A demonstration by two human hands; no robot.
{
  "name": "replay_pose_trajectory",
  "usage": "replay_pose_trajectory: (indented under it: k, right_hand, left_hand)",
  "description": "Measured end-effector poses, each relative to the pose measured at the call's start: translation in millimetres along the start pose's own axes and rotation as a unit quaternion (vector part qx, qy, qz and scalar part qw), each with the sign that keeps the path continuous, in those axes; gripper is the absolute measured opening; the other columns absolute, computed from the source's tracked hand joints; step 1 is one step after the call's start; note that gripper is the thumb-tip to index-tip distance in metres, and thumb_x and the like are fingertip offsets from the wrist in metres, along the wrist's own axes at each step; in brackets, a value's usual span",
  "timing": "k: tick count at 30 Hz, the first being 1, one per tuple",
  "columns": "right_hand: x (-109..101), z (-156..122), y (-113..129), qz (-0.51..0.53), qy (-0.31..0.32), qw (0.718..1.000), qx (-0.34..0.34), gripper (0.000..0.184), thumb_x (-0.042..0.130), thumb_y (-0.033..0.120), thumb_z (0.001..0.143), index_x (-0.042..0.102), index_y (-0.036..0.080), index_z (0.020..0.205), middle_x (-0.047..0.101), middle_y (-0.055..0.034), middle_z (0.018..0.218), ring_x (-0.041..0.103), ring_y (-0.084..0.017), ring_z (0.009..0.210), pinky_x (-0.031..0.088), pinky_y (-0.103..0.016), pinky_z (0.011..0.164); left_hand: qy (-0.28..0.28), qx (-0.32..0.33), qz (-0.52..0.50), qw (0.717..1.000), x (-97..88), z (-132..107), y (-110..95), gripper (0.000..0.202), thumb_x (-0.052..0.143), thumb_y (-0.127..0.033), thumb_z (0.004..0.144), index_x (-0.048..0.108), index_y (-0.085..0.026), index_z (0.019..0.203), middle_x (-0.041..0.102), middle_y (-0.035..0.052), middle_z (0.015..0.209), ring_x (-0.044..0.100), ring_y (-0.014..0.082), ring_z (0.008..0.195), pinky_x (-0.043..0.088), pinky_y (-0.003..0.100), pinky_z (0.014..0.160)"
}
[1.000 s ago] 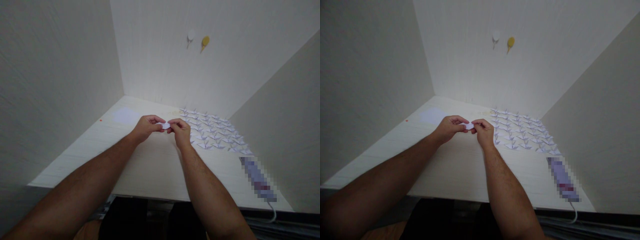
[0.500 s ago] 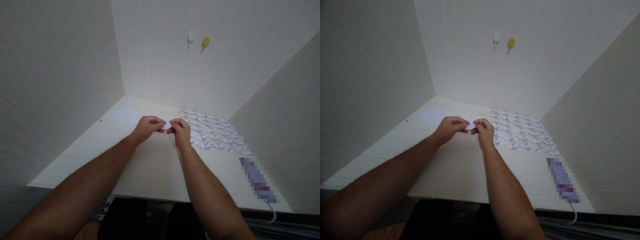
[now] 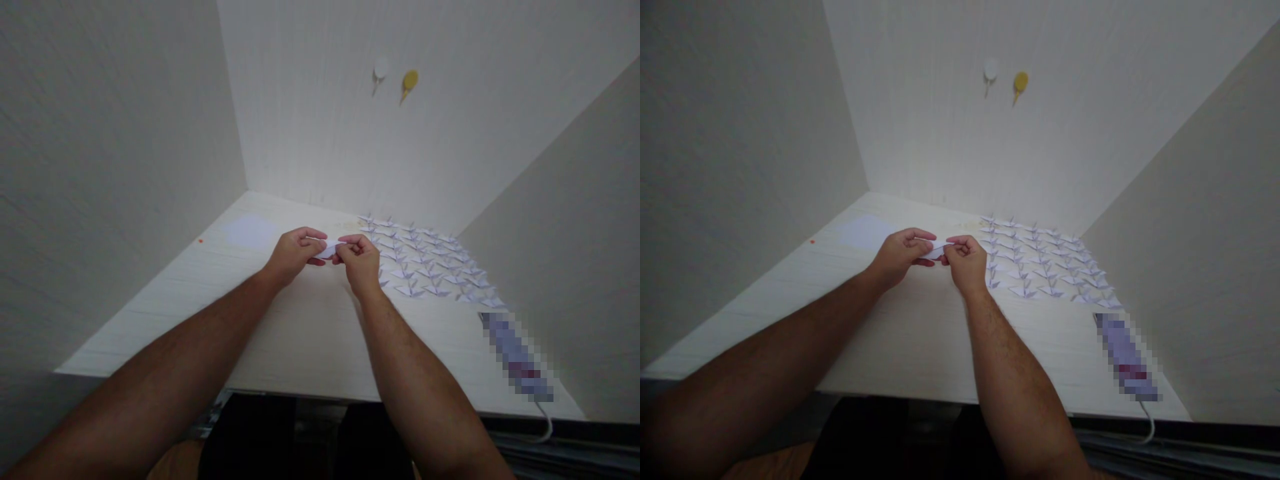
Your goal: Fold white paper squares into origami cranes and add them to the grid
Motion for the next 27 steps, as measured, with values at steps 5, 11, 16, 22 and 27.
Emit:
replay_pose_trajectory:
  k: [5,11,16,22,27]
  right_hand:
    - [-1,0,2,-0.003,-0.003,1.000,-0.002,0.015,0.068,0.024,0.067,0.063,0.017,0.079,0.064,0.0036,0.054,0.061,-0.012,0.049,0.051,-0.024,0.051]
    - [0,0,-3,0.055,0.013,0.998,0.032,0.020,0.067,0.027,0.069,0.067,0.017,0.087,0.066,0.0025,0.060,0.062,-0.012,0.053,0.053,-0.025,0.052]
    - [5,-1,-5,0.019,0.029,0.999,0.032,0.026,0.076,0.032,0.065,0.066,0.018,0.086,0.066,0.0026,0.066,0.061,-0.011,0.056,0.052,-0.024,0.049]
    - [1,0,-5,-0.007,0.018,1.000,0.011,0.022,0.075,0.034,0.069,0.068,0.017,0.081,0.065,0.0024,0.060,0.058,-0.011,0.050,0.051,-0.024,0.050]
    - [3,0,-4,0.007,0.031,0.999,0.010,0.020,0.075,0.032,0.070,0.069,0.017,0.081,0.065,0.0028,0.057,0.059,-0.011,0.050,0.051,-0.024,0.051]
  left_hand:
    - [-0.007,-0.006,-0.014,1.000,-3.3,3,5,0.032,0.083,-0.031,0.063,0.066,-0.012,0.082,0.071,0.0053,0.073,0.069,0.0175,0.067,0.059,0.030,0.060]
    - [-0.023,0.023,-0.004,0.999,-5.2,1,-2,0.036,0.084,-0.034,0.063,0.069,-0.013,0.088,0.070,0.0028,0.072,0.067,0.0144,0.066,0.060,0.032,0.067]
    - [-0.046,0.040,0.025,0.998,-6.1,-1,-6,0.038,0.085,-0.038,0.061,0.069,-0.014,0.086,0.071,0.0032,0.073,0.066,0.0139,0.064,0.059,0.032,0.069]
    - [-0.035,0.041,0.029,0.998,-2.0,0,-2,0.036,0.084,-0.038,0.061,0.068,-0.014,0.082,0.072,0.0041,0.074,0.066,0.0144,0.063,0.059,0.032,0.066]
    - [-0.034,0.029,0.021,0.999,-2.2,0,0,0.032,0.081,-0.037,0.065,0.067,-0.013,0.081,0.071,0.0042,0.074,0.066,0.0148,0.067,0.059,0.031,0.066]
Point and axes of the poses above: each hand's wrist, its own z-axis towards the middle knuckle, its own x-axis out of the palm, y = z × x, the point moved 10 cm from there along z, towards the middle knuckle
